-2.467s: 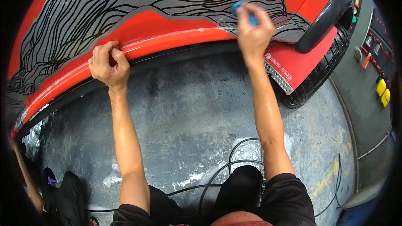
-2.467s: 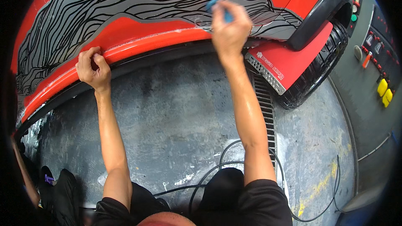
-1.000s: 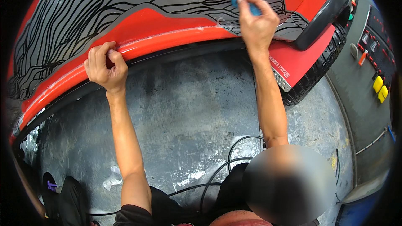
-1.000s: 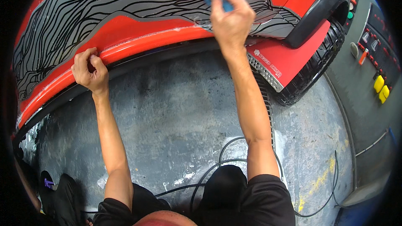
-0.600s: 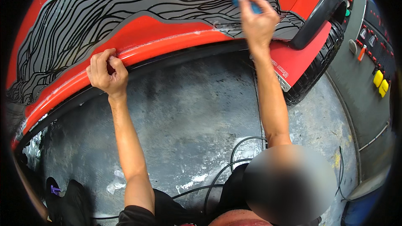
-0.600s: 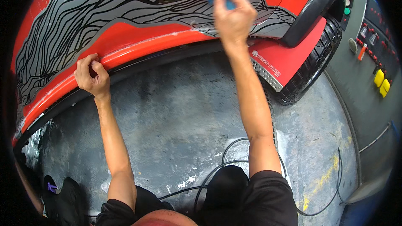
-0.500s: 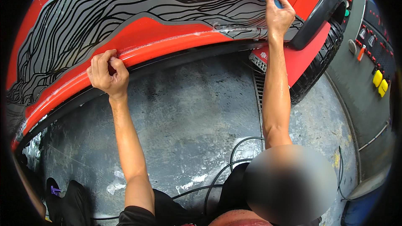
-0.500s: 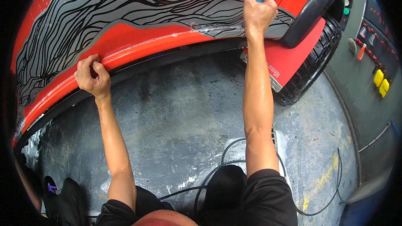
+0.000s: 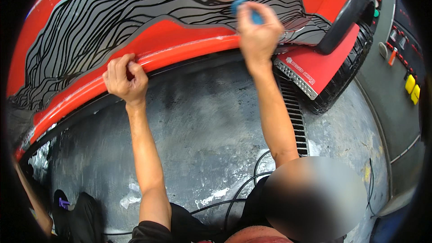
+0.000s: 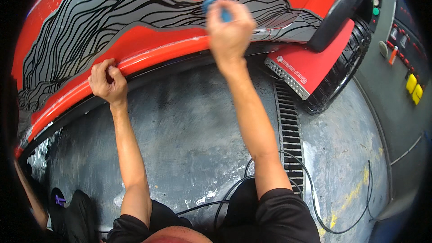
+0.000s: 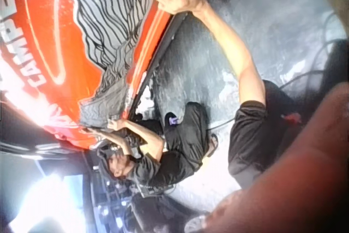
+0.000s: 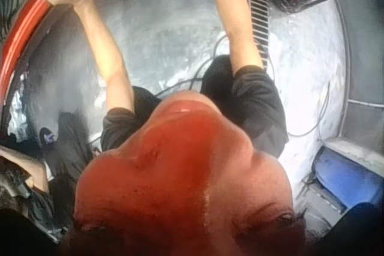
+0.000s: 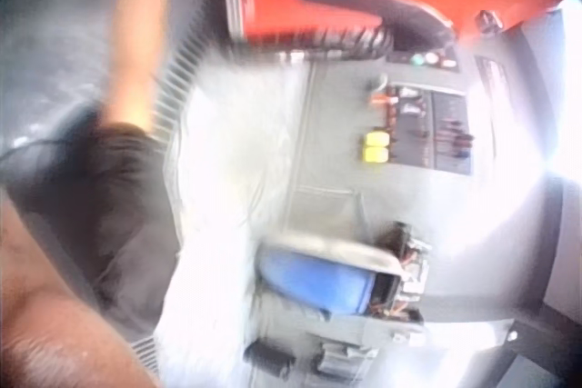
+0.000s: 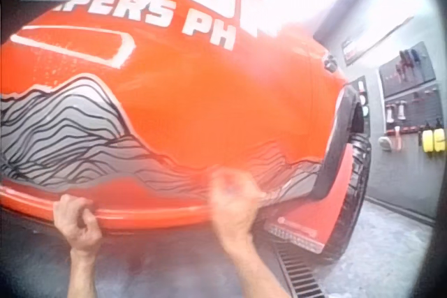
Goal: The person applies a large black and white graphic decal to the rear bumper of a red vehicle. They use a blue squeegee to smooth the decal and remove air bubbles, working along the curved edge and flat surfaces.
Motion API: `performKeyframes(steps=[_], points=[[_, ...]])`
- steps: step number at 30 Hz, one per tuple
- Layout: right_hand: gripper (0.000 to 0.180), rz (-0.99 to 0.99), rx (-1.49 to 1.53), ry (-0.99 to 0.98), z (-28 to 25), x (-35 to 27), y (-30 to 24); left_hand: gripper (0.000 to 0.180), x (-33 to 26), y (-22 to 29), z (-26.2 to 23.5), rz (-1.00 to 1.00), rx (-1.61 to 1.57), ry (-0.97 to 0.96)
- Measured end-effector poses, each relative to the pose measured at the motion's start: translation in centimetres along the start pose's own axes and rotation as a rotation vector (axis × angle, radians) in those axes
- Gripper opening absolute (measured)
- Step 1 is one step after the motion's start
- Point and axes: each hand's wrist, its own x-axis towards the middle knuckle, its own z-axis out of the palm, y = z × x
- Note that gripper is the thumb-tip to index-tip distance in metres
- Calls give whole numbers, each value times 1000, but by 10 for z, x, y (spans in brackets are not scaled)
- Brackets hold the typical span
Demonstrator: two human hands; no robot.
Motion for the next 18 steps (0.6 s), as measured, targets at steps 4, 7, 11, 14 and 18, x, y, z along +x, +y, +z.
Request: performKeyframes(steps=[4, 7, 11, 14, 18], points=[[13, -52, -14, -128, -1, 1, -8, 19, -5, -10, -5, 7, 8, 3], [17, 71, -136, 28, -31, 53, 42, 19, -4, -7, -3, -15, 10, 10], [20, 191, -232, 117, -64, 99, 96, 20, -3, 0, 4, -13, 1, 16], [18, 65, -163, 9, -45, 71, 72, 20, -6, -6, -1, 0, 20, 8], [17, 25, -161, -28, -47, 70, 64, 20, -5, -8, -2, 9, 32, 7]])
